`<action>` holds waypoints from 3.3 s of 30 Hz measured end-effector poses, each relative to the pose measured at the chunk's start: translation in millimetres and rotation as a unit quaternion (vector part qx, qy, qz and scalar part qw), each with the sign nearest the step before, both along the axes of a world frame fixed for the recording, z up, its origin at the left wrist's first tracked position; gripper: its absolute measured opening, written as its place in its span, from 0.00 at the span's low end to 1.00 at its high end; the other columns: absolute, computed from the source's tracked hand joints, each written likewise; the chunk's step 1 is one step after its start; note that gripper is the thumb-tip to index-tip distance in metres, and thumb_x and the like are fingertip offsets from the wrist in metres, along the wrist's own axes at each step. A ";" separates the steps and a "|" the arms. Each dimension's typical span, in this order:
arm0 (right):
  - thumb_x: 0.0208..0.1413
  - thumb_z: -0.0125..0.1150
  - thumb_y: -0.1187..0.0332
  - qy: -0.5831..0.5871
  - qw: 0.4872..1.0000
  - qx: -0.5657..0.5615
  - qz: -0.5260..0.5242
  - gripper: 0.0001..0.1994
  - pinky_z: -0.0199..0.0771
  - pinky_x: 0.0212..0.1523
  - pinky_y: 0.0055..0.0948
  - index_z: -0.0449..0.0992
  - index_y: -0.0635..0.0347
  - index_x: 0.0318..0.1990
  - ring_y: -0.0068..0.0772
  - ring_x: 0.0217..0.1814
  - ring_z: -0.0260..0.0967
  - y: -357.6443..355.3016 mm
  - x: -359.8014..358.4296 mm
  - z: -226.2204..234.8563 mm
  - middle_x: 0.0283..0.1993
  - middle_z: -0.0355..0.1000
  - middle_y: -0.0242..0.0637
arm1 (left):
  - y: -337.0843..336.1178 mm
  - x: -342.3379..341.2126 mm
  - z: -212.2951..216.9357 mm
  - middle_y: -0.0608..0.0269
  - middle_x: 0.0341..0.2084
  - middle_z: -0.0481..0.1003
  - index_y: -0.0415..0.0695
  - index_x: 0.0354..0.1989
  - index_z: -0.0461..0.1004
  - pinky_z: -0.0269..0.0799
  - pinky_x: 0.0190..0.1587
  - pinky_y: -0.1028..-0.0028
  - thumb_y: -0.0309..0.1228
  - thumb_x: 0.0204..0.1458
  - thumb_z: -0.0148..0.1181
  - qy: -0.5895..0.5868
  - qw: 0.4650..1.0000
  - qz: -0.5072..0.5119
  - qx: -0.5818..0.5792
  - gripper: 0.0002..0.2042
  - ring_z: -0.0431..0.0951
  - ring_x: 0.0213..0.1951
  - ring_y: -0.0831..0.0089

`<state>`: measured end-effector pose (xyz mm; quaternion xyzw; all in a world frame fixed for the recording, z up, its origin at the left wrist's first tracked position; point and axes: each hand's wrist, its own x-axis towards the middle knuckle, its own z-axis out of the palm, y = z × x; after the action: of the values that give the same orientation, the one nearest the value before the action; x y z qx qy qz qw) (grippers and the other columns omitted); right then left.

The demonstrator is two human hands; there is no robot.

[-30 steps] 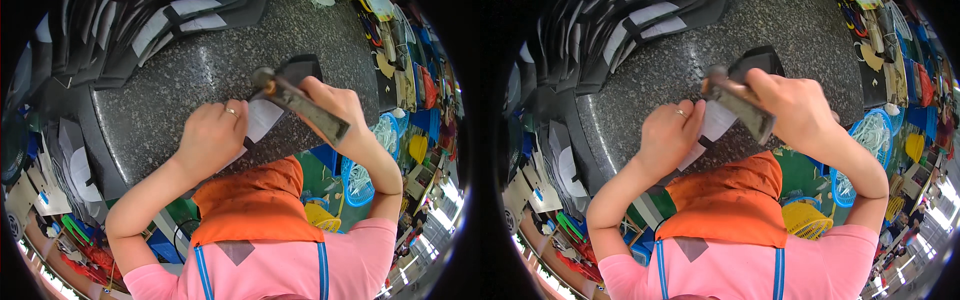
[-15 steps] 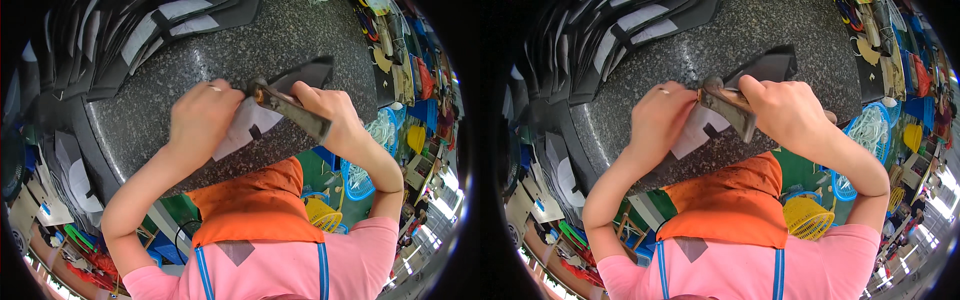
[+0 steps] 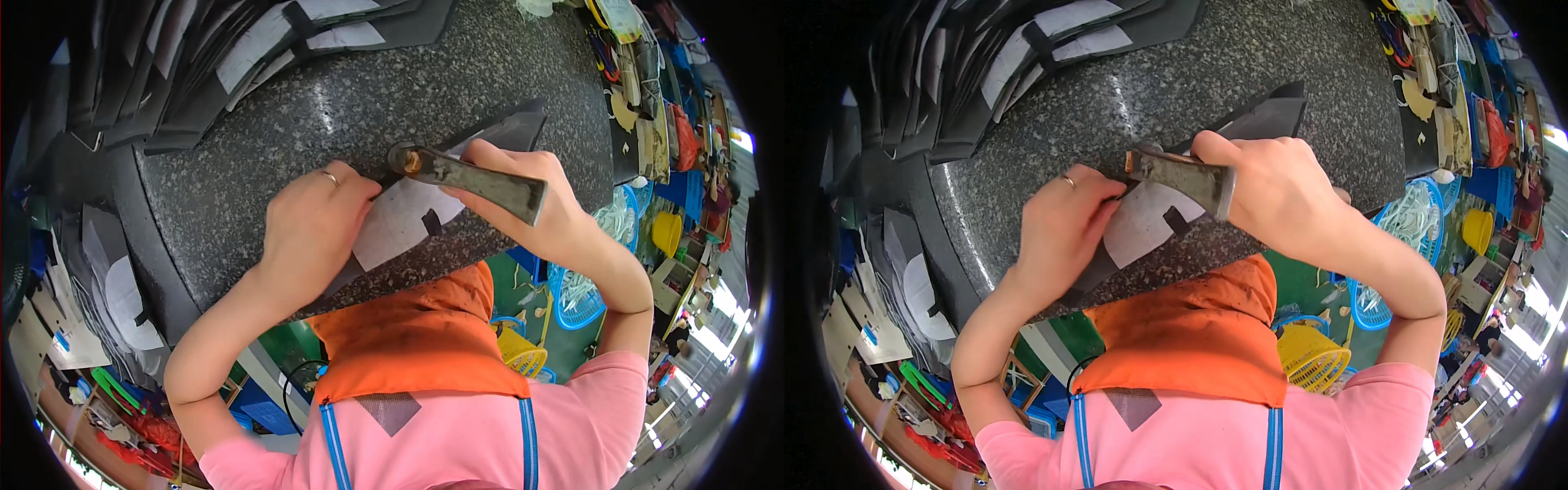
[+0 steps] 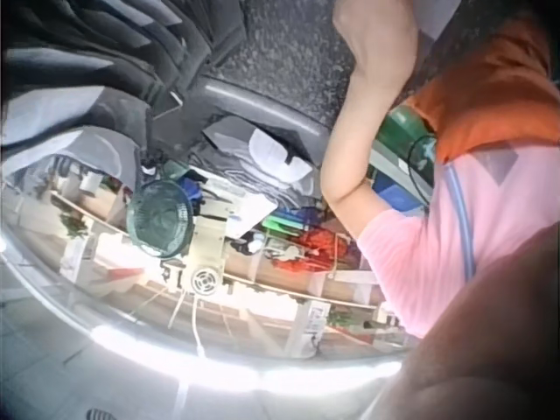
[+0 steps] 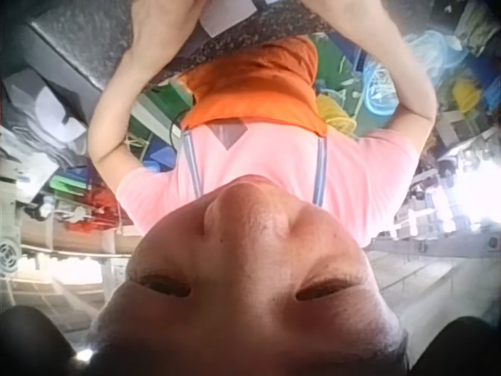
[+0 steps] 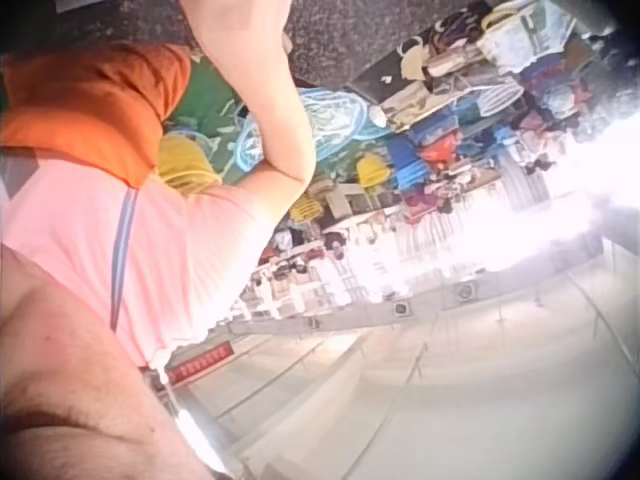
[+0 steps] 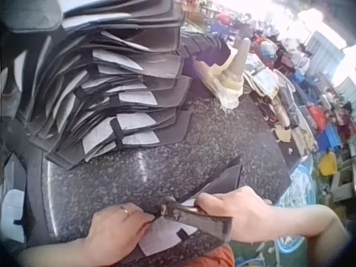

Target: The person picks up individual grey shoe components from a stack and uses a hammer to flatten or bond specific edges on a workbench.

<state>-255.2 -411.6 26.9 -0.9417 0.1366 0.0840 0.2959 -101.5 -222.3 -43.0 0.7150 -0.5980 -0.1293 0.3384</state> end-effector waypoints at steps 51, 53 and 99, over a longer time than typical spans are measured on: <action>0.56 0.58 0.60 -0.038 0.979 -0.080 0.186 0.12 0.68 0.20 0.40 0.66 0.59 0.33 0.47 0.21 0.70 84.8 50.5 -8.2 0.20 0.68 0.39 | 112.3 -19.9 5.4 0.55 0.33 0.73 0.34 0.36 0.76 0.73 0.36 0.67 0.21 0.37 0.66 -0.216 0.972 0.094 -0.012 0.14 0.75 0.34 0.62; 0.52 0.61 0.69 -0.086 0.990 0.008 0.112 0.10 0.70 0.28 0.36 0.68 0.60 0.39 0.44 0.27 0.71 66.7 45.1 -4.3 0.26 0.68 0.39 | 110.1 -19.1 15.6 0.48 0.38 0.72 0.32 0.42 0.74 0.75 0.39 0.66 0.25 0.38 0.66 -0.306 0.949 0.028 0.063 0.19 0.75 0.37 0.57; 0.52 0.63 0.51 -0.217 0.959 -0.179 0.033 0.19 0.73 0.33 0.40 0.71 0.55 0.40 0.42 0.34 0.73 -10.6 2.6 -64.3 0.32 0.70 0.37 | 237.2 46.2 72.1 0.53 0.52 0.71 0.36 0.61 0.64 0.64 0.55 0.76 0.24 0.54 0.60 0.321 0.847 0.421 0.050 0.24 0.68 0.53 0.74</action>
<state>-252.6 -422.1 -37.4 -0.9788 0.0511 -0.1383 0.1421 -55.3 14.9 29.1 0.8327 -0.0907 -0.2264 0.4970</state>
